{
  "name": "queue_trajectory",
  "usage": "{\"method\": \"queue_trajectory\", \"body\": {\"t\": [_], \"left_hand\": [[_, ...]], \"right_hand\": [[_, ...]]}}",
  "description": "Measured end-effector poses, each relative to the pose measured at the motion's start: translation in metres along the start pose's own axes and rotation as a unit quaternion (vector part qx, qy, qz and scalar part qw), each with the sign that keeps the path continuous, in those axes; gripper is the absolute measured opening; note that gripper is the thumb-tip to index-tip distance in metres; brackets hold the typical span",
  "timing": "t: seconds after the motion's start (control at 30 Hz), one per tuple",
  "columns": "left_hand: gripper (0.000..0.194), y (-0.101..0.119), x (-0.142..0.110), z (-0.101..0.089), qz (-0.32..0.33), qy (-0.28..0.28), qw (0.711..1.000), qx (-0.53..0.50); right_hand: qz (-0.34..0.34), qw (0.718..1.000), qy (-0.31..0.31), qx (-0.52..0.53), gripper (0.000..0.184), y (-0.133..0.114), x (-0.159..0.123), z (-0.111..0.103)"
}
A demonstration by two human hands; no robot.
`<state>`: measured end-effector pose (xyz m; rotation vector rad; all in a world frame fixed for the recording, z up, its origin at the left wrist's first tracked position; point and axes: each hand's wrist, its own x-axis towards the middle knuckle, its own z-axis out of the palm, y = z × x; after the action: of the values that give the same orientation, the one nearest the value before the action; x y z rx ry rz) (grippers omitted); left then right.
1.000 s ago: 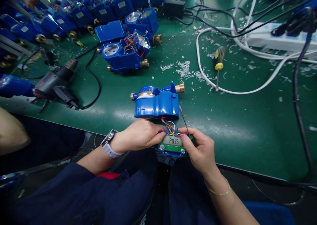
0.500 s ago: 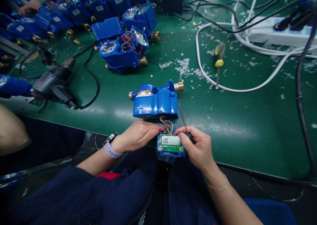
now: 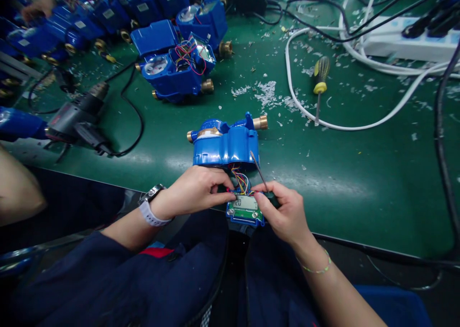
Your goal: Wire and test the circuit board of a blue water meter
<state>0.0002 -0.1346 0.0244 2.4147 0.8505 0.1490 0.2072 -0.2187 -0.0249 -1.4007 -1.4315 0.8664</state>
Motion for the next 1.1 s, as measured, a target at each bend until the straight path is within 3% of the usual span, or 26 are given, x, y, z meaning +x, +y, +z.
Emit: {"method": "queue_trajectory", "body": {"t": [0.23, 0.4, 0.63, 0.87, 1.1], "left_hand": [[0.021, 0.011, 0.000, 0.003, 0.073, -0.001, 0.974, 0.213], [0.017, 0.009, 0.000, 0.006, 0.090, -0.045, 0.959, 0.264], [0.018, 0.004, 0.006, 0.000, 0.123, -0.096, 0.955, 0.251], [0.021, -0.004, 0.002, 0.000, 0.068, -0.098, 0.984, 0.131], [0.024, -0.006, 0.000, -0.005, 0.027, -0.118, 0.991, 0.054]], "right_hand": [[-0.019, 0.999, -0.003, -0.035, 0.015, -0.005, 0.001, 0.001], [-0.049, 0.997, -0.025, -0.058, 0.013, -0.008, 0.003, 0.005], [-0.018, 0.999, -0.015, -0.040, 0.017, -0.007, 0.003, 0.003], [0.032, 0.999, -0.022, 0.000, 0.017, -0.007, 0.004, 0.000], [0.059, 0.998, -0.027, 0.022, 0.017, -0.006, 0.006, -0.003]]}}
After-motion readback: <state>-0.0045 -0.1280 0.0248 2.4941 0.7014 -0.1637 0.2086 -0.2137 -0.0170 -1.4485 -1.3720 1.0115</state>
